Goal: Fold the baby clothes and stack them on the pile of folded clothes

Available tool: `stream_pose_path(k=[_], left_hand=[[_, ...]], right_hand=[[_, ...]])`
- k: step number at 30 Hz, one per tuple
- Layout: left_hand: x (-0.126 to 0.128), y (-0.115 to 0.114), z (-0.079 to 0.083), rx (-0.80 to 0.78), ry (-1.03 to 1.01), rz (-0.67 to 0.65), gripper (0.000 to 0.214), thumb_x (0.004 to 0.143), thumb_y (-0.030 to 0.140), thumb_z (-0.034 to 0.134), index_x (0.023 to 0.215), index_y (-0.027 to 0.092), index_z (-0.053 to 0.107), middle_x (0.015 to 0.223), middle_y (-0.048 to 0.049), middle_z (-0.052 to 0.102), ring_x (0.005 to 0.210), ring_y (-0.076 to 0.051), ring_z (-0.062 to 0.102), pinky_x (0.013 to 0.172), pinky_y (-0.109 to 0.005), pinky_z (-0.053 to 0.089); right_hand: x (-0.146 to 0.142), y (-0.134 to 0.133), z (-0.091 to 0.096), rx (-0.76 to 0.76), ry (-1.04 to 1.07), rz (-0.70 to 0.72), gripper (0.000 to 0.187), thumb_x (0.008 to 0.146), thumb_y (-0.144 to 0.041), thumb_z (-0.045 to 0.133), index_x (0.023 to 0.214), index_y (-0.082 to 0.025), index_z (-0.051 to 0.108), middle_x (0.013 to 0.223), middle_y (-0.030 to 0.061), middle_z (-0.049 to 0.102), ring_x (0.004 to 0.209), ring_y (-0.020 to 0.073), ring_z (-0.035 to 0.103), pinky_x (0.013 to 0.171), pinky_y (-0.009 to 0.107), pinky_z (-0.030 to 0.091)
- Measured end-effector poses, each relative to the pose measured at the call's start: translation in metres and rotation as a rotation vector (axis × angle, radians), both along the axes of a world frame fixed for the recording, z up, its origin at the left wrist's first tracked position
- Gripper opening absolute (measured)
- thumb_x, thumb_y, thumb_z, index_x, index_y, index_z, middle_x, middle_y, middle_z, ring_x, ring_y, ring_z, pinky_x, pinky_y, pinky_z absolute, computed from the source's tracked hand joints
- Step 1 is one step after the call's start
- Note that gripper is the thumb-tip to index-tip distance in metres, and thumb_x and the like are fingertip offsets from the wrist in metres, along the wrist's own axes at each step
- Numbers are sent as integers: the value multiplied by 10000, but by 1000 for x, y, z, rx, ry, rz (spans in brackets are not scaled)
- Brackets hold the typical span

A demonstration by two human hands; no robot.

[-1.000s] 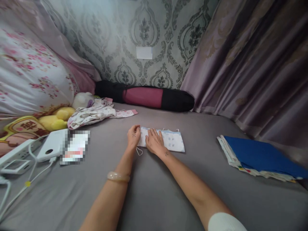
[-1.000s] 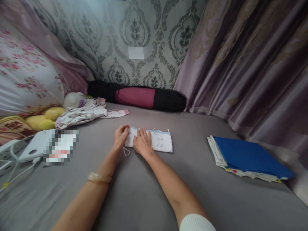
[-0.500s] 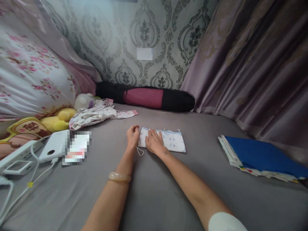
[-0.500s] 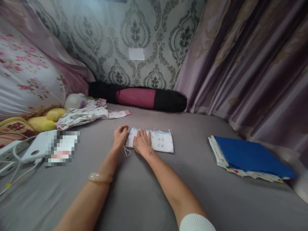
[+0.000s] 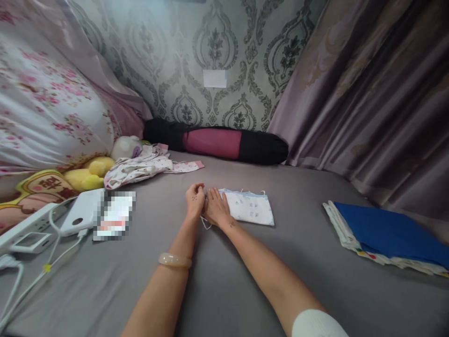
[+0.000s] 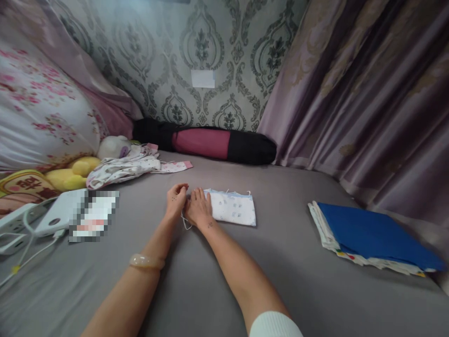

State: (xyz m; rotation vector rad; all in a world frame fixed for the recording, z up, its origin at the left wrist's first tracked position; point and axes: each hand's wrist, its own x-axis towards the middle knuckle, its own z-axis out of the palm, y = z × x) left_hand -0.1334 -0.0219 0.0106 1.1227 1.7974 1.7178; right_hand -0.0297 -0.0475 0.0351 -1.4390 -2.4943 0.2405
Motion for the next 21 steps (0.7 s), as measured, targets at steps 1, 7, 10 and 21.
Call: stream_pose_path(k=[1, 7, 10, 21], left_hand=[[0, 0, 1, 0, 1, -4, 268, 762, 221, 446, 877, 151, 678, 918, -90, 720, 896, -198, 668, 861, -340, 513], [4, -5, 8, -13, 110, -32, 277, 804, 225, 427, 916, 142, 666, 946, -103, 715, 891, -202, 666, 844, -342, 515], [14, -10, 12, 3, 297, -70, 293, 842, 228, 414, 983, 143, 656, 992, -114, 707, 924, -212, 660, 865, -354, 505], [56, -26, 12, -98, 1013, -472, 356, 961, 259, 348, 1238, 135, 535, 1319, -158, 566, 1258, -247, 497, 1056, -431, 378]], right_hand=[[0, 1, 0, -12, 6, 0, 523, 972, -304, 254, 1428, -75, 367, 1513, 149, 319, 1418, 250, 213, 1138, 455, 151], [16, -1, 13, 13, 53, 5, 518, 983, -317, 232, 1425, -91, 379, 1514, 138, 323, 1412, 242, 230, 1144, 462, 138], [37, -4, 19, 64, 56, -23, 505, 977, -313, 260, 1420, -108, 391, 1514, 129, 326, 1414, 239, 222, 1145, 473, 120], [101, -3, 11, -5, -1, -67, 510, 970, -304, 259, 1436, -135, 380, 1509, 89, 347, 1411, 234, 235, 1146, 486, 114]])
